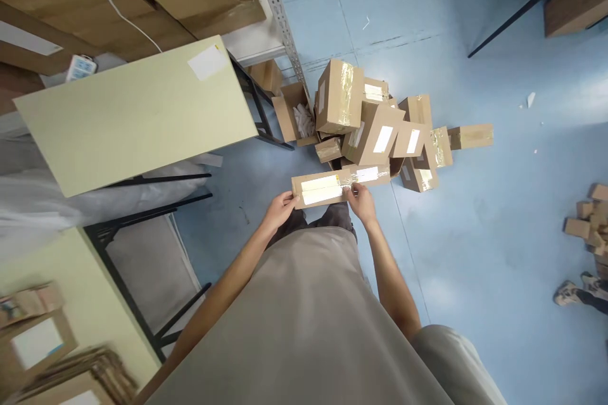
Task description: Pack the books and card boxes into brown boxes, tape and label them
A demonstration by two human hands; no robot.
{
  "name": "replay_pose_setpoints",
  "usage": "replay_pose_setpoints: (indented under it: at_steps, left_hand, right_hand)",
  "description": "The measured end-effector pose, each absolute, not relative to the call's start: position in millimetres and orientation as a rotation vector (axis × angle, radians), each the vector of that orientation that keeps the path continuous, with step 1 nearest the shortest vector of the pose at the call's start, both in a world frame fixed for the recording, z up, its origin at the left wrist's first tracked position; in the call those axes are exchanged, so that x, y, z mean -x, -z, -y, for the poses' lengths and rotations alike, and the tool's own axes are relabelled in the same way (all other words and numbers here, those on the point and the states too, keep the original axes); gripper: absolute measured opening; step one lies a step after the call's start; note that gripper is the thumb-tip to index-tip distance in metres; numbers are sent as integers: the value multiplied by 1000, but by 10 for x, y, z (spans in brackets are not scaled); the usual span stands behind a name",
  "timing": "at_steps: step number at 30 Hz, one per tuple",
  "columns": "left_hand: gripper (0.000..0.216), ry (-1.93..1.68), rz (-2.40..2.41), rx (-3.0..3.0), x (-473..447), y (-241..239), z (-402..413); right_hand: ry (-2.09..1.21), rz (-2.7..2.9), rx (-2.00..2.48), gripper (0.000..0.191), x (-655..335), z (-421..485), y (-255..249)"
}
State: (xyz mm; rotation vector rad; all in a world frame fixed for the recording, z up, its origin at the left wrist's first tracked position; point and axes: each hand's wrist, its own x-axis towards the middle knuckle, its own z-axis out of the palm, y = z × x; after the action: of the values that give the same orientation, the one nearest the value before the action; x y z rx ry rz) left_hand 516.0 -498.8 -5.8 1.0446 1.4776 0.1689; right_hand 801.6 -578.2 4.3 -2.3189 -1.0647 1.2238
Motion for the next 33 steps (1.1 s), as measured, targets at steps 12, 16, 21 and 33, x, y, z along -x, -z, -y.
replay_pose_setpoints:
  at_steps: [12,16,21,33]
  left_hand:
    - [27,-78,-1471,-989,-6350,-112,4923]
    - [21,20,-1261,-829,-6771,-267,4926]
    - [26,73,-1070,-683,-7478,-430,5048]
    - [33,-179,-958,-422,-8545,-565,4872]
  right_hand:
    - [-1468,1035,2436,30,-9274,5683,94]
    - [-1492,1145,2553,35,-9730,5746,41]
    - [-1178,1245,2755,40,-10451,5679,-235]
    - [-343,1534,2702,41,-11146,4813,-741]
